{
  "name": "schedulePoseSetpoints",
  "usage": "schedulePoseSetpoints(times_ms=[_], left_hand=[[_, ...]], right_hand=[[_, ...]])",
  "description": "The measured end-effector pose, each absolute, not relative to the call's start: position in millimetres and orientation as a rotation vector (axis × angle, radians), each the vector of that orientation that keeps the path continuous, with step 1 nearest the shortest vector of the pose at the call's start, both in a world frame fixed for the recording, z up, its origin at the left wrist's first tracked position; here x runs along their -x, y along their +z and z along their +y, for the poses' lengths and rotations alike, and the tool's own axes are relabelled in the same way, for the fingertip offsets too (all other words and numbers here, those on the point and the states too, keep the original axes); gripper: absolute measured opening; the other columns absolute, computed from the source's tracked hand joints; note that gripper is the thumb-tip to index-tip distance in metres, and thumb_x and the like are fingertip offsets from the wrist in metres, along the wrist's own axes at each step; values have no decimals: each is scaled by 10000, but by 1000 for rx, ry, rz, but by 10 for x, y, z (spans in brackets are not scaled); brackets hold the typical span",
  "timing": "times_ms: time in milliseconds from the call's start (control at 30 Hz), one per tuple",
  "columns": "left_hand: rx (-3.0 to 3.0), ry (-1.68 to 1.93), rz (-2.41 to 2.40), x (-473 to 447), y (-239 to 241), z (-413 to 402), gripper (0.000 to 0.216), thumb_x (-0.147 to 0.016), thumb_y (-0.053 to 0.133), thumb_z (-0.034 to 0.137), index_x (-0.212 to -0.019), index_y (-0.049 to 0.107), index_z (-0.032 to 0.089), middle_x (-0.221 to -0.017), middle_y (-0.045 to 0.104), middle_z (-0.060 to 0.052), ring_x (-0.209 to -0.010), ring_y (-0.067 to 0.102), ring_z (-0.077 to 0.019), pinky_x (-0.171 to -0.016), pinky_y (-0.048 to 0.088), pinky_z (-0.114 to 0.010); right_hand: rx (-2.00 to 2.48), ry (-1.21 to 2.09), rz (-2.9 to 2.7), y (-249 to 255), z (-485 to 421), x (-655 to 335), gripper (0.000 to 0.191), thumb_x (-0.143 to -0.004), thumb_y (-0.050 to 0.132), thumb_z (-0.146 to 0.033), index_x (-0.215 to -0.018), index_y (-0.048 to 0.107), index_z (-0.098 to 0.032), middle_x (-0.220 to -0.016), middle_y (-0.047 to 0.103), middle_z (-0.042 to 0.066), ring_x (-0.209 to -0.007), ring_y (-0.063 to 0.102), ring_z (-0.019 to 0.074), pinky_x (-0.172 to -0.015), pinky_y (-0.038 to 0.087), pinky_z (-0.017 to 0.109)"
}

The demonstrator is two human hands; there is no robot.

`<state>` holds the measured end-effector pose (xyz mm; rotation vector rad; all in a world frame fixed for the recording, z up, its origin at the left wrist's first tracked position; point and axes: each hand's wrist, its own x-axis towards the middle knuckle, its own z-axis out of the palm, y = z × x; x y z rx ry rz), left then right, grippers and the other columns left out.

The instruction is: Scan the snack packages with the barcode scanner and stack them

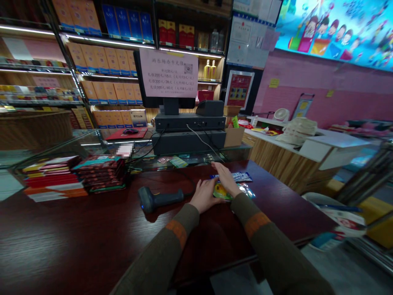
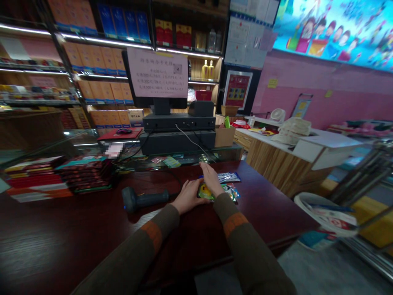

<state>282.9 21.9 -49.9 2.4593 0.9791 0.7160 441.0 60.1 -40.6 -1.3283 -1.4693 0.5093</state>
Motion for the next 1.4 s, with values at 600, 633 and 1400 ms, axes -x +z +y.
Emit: schedulePoseSetpoints(times_ms=[600,633,1400], left_hand=[[-2484,797,1276,-2204,-383,670,699,-831,707,258,-1458,411,178,-1509,498,-168,-1413,454,-290,-1223,184,-563],[-2489,805,1281,-2157,-376,689,695,-837,699,258,-1462,405,183,-1514,493,-168,-1420,446,-286,-1222,188,-558],[-2382,977,1433,-745,-102,811,824,-788,721,229,-1513,330,244,-1522,491,-150,-1409,456,-337,-1175,172,-696]], right_hand=[[1573,366,-1740,-368,597,-4327,364,-970,463,-447,-1139,734,-273,-1217,728,55,-1173,631,279,-1052,436,418],[1581,332,-1773,-366,580,-4324,369,-961,484,-442,-1175,723,-259,-1260,708,68,-1208,608,287,-1067,425,437],[1217,280,-1893,-303,706,-3338,734,-703,821,-313,-1383,562,-216,-1403,604,119,-1304,541,299,-1125,399,480]])
